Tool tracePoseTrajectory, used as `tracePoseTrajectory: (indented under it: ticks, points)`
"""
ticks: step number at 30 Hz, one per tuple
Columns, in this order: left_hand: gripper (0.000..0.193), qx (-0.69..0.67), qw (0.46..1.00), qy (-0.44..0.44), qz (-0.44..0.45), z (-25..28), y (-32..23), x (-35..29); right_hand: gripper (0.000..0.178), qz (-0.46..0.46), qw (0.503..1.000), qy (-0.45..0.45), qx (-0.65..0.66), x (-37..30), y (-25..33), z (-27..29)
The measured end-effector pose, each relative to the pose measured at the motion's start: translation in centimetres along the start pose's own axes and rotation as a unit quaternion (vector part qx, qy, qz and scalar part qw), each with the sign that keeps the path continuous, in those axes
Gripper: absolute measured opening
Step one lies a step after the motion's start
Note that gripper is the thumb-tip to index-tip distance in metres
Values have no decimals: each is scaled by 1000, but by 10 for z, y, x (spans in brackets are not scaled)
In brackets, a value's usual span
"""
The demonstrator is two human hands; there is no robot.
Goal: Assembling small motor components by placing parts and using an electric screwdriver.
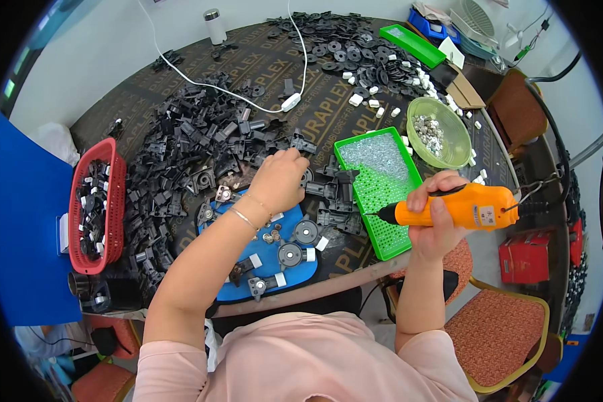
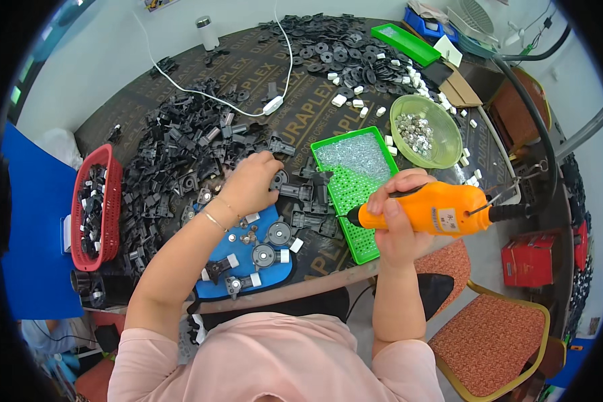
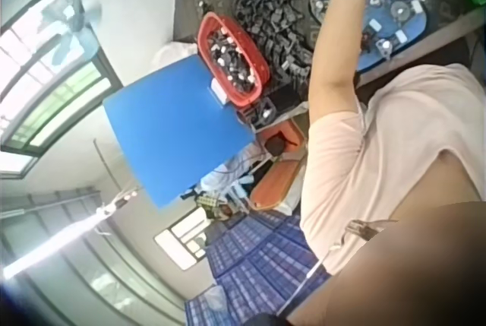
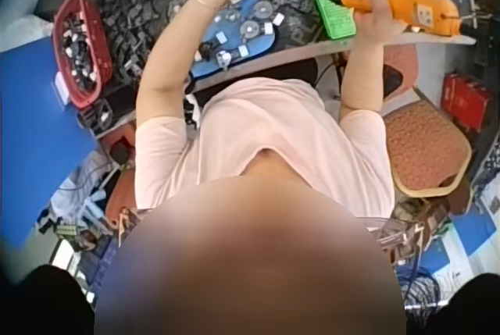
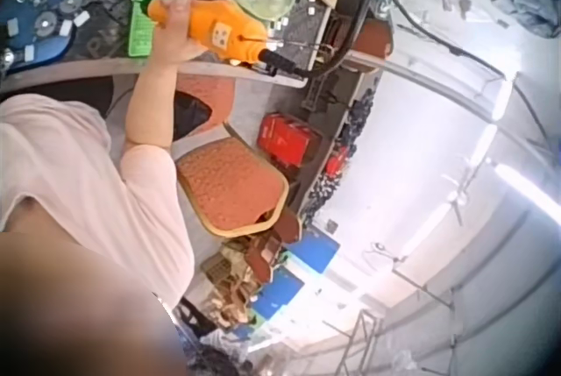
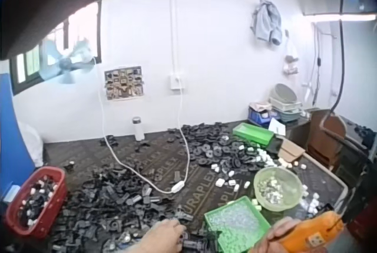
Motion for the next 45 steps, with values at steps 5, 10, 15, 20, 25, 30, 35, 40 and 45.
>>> tracePoseTrajectory:
  ticks: [5,10,15,20,25,30,35,40,45]
  points:
    - [42,-138,986,-95,-11,41,3,-54,22,5,1000,10,7,-3,6,-10]
    - [45,-177,979,-93,28,54,4,-125,24,-35,997,31,55,-12,1,-34]
    - [46,-197,976,-78,53,51,-2,-178,26,-81,985,98,121,-30,-10,-69]
    - [49,-181,982,-45,34,39,-12,-204,27,-106,977,136,126,-50,-16,-96]
    - [54,-181,983,-20,16,25,-23,-207,27,-118,973,151,127,-61,-15,-107]
    - [55,-133,991,2,17,14,-27,-208,27,-125,973,150,121,-67,-13,-113]
    - [58,-135,986,-73,60,24,-29,-215,27,-137,969,158,130,-73,-14,-124]
    - [58,-109,975,-134,141,16,-29,-220,27,-141,967,171,129,-79,-22,-141]
    - [49,-107,970,-167,137,15,-26,-220,26,-145,961,217,95,-84,-30,-155]
Point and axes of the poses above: each hand's wrist, its own x-axis towards the middle knuckle, its own z-axis out of the back of the hand, y = z × x, the point moved 6 cm from there along x, towards the middle knuckle, and after that the axes turned 2 degrees about x, right-handed, at the moved point
